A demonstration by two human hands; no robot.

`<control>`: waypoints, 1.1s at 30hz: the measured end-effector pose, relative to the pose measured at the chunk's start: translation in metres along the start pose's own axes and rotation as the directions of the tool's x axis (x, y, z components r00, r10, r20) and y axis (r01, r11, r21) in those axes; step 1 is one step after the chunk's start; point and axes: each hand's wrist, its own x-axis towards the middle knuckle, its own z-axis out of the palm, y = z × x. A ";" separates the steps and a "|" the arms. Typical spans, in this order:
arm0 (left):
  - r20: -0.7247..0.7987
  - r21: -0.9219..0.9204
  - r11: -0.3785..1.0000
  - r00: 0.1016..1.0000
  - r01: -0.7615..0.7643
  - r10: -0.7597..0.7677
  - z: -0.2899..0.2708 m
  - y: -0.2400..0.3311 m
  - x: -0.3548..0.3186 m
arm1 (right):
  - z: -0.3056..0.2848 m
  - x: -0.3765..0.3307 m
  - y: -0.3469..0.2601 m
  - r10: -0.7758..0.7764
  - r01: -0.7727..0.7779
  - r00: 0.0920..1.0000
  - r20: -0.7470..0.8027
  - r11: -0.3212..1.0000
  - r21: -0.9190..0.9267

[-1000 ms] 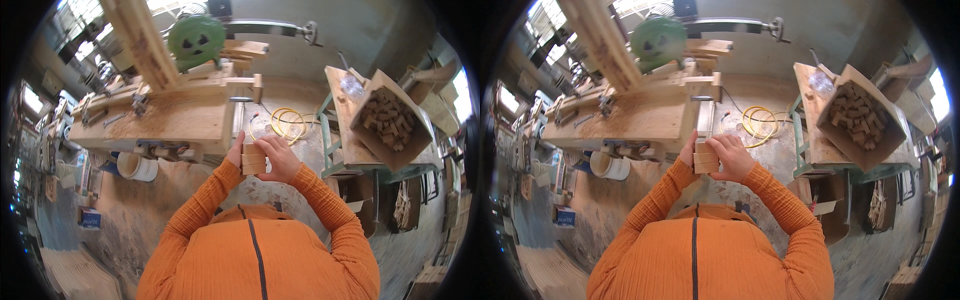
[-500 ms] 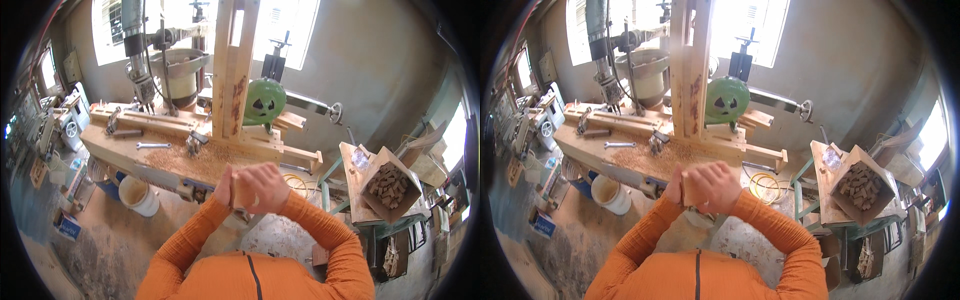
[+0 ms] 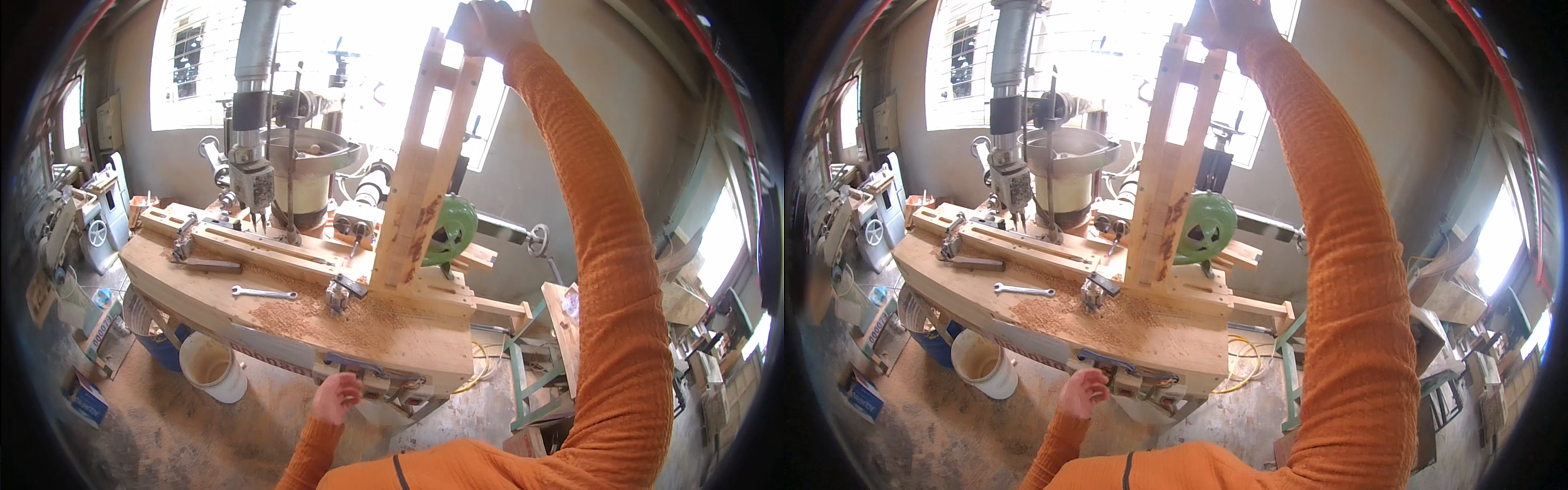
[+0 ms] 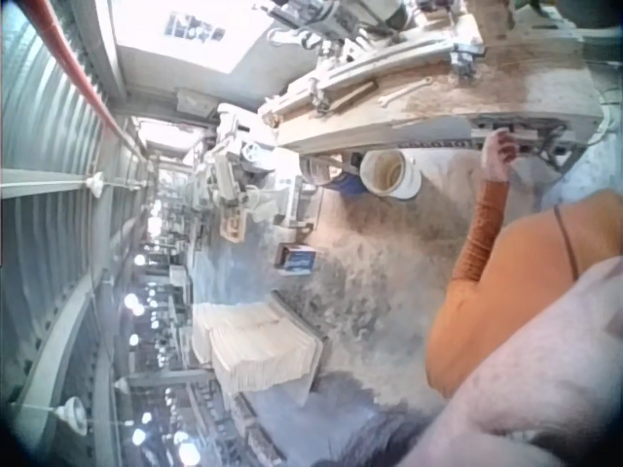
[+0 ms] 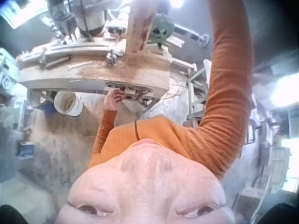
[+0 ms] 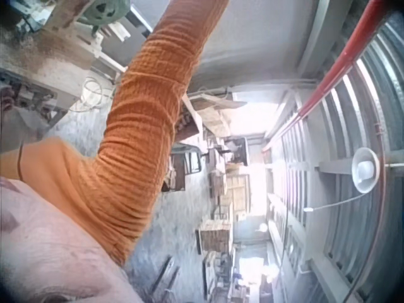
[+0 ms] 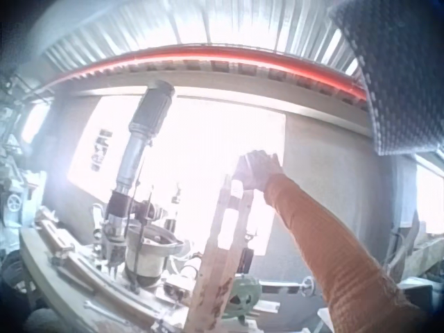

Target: The person sweeps sawdust and debris on the workshop floor using a broom and dustpan, then collects the swept material into a dustpan. The person also briefly handles small wooden blocks near a woodworking machine.

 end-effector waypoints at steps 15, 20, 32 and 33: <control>-0.226 -0.087 0.991 0.967 0.098 -0.116 -0.046 -0.018 -0.011 | 0.054 0.026 0.010 -0.115 0.116 0.991 0.068 0.993 -0.015; -0.127 -0.040 0.975 0.967 0.217 -0.221 -0.035 -0.041 -0.004 | 0.054 0.027 0.005 0.008 0.002 0.991 0.135 0.997 -0.073; -0.117 0.034 0.978 0.972 0.207 -0.202 -0.020 -0.054 -0.007 | 0.043 0.024 0.006 -0.207 0.173 0.967 0.146 0.961 0.214; -0.112 0.039 0.976 0.971 0.215 -0.210 -0.017 -0.057 -0.006 | 0.054 0.017 0.015 -0.308 0.307 0.951 -0.023 0.938 0.161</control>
